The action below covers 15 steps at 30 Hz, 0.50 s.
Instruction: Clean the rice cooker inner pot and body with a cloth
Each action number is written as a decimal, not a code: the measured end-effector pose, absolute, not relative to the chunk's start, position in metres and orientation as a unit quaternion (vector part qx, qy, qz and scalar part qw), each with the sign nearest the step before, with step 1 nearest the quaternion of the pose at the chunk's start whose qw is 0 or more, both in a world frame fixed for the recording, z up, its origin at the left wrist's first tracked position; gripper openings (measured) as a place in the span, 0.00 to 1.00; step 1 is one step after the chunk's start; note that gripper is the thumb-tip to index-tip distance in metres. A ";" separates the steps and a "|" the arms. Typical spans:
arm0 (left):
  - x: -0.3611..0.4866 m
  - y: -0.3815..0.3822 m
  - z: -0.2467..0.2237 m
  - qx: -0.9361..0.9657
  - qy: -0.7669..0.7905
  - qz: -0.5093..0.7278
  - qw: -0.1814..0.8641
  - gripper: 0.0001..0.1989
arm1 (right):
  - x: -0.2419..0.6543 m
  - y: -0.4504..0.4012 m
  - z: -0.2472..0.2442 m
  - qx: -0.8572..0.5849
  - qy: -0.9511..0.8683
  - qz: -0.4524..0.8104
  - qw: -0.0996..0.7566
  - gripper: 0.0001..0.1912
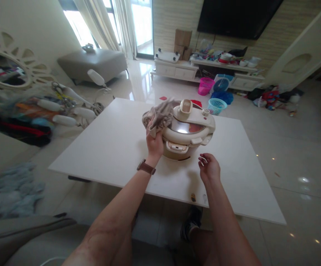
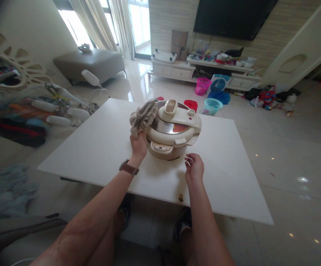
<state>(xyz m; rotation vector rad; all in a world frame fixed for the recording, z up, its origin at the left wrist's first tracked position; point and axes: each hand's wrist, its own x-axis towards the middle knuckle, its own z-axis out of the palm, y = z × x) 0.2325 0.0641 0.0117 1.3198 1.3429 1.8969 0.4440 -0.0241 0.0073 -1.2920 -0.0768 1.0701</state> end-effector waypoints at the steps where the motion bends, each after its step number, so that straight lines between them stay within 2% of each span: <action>1: 0.232 0.067 0.006 0.399 0.501 0.713 0.284 0.19 | 0.444 -0.024 0.007 -0.573 -0.035 0.474 0.668 0.03; 4: 0.235 0.068 -0.011 0.206 0.498 0.740 0.403 0.18 | 0.444 -0.024 0.007 -0.573 -0.043 0.474 0.668 0.03; 7: 0.243 0.056 -0.029 0.100 0.491 0.732 0.461 0.19 | 0.442 -0.022 0.005 -0.571 -0.048 0.478 0.666 0.04; 11: 0.257 0.041 -0.045 0.017 0.555 0.679 0.480 0.18 | 0.437 -0.020 0.003 -0.566 -0.053 0.482 0.666 0.04; 15: 0.264 0.032 -0.033 0.044 0.574 0.679 0.455 0.16 | 0.433 -0.019 0.002 -0.565 -0.054 0.482 0.668 0.04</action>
